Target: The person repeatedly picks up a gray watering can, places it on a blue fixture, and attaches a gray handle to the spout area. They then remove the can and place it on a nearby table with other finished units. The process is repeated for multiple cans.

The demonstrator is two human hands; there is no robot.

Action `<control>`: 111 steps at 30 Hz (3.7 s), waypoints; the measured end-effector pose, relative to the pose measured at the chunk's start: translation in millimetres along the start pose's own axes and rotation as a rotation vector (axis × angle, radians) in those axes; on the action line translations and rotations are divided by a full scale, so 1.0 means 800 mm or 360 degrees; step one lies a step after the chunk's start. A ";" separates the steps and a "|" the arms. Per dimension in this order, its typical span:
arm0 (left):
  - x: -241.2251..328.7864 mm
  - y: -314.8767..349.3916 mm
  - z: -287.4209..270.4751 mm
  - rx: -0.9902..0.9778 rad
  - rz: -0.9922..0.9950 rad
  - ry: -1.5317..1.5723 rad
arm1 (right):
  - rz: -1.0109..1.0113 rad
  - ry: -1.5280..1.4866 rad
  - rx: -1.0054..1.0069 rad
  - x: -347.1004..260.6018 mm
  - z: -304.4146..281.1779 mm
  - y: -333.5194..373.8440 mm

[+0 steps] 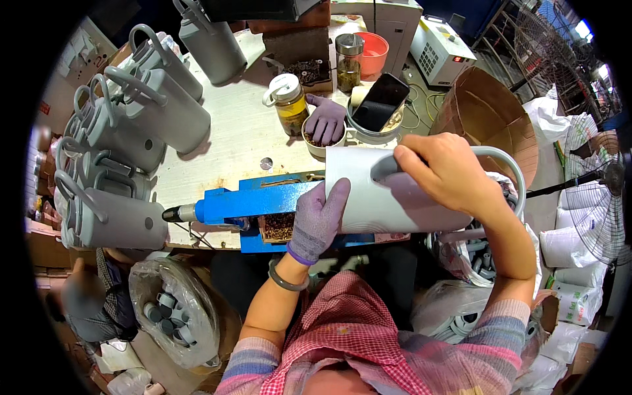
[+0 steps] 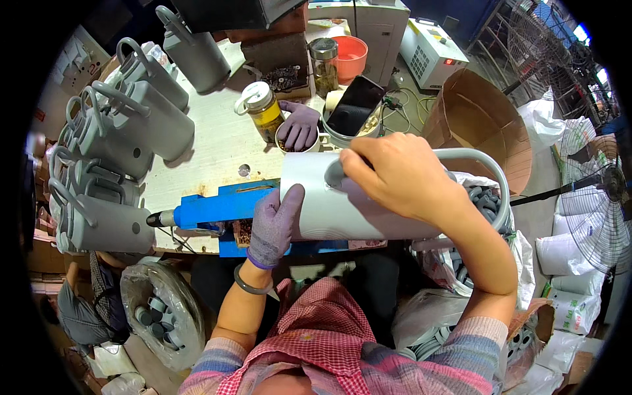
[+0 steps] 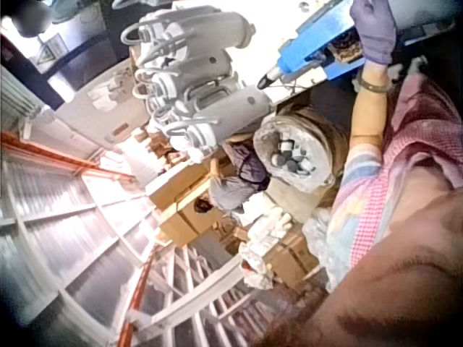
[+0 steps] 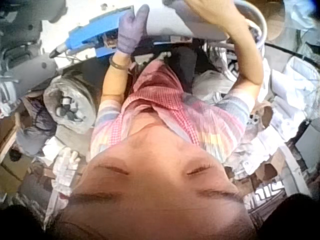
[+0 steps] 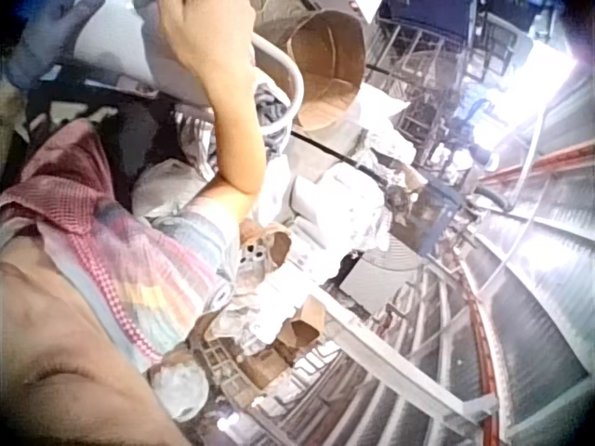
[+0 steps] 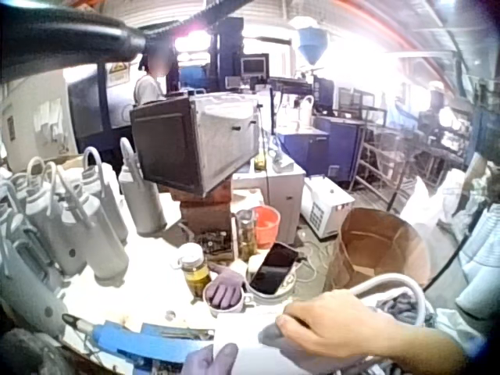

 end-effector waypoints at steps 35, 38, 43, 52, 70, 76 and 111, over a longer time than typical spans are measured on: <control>0.004 0.006 -0.003 -0.0033 0.0116 -0.0152 | 0.0067 0.0388 -0.0242 -0.002 0.020 -0.010; 0.002 0.008 -0.004 -0.0100 0.0097 -0.0107 | 0.0092 0.0463 -0.0252 -0.005 0.021 -0.011; 0.000 0.013 0.009 -0.0083 -0.0028 0.0073 | -0.0016 0.0610 -0.0153 -0.011 0.022 -0.011; 0.012 0.070 -0.029 -0.0348 0.0392 0.0437 | -0.0142 0.0923 -0.0191 0.007 -0.032 0.061; -0.189 0.229 0.029 -0.1116 0.0275 -0.0098 | 0.0218 -0.0250 0.1014 0.036 0.109 0.423; -0.162 0.230 0.007 -0.0795 -0.0282 0.0278 | 0.1635 0.0438 0.1236 0.138 0.193 0.697; -0.316 0.497 -0.340 0.1233 -0.0166 0.0738 | -0.0222 -0.0781 -0.0501 -0.014 0.339 0.344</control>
Point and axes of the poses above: each hand's wrist, its own y-axis away from the middle knuckle, its own z-axis out of the palm, x = y × z, the point moved 1 cm from there along -y, towards the middle knuckle, and after that the axes turned 15 degrees about -y, right-handed, at the moved point
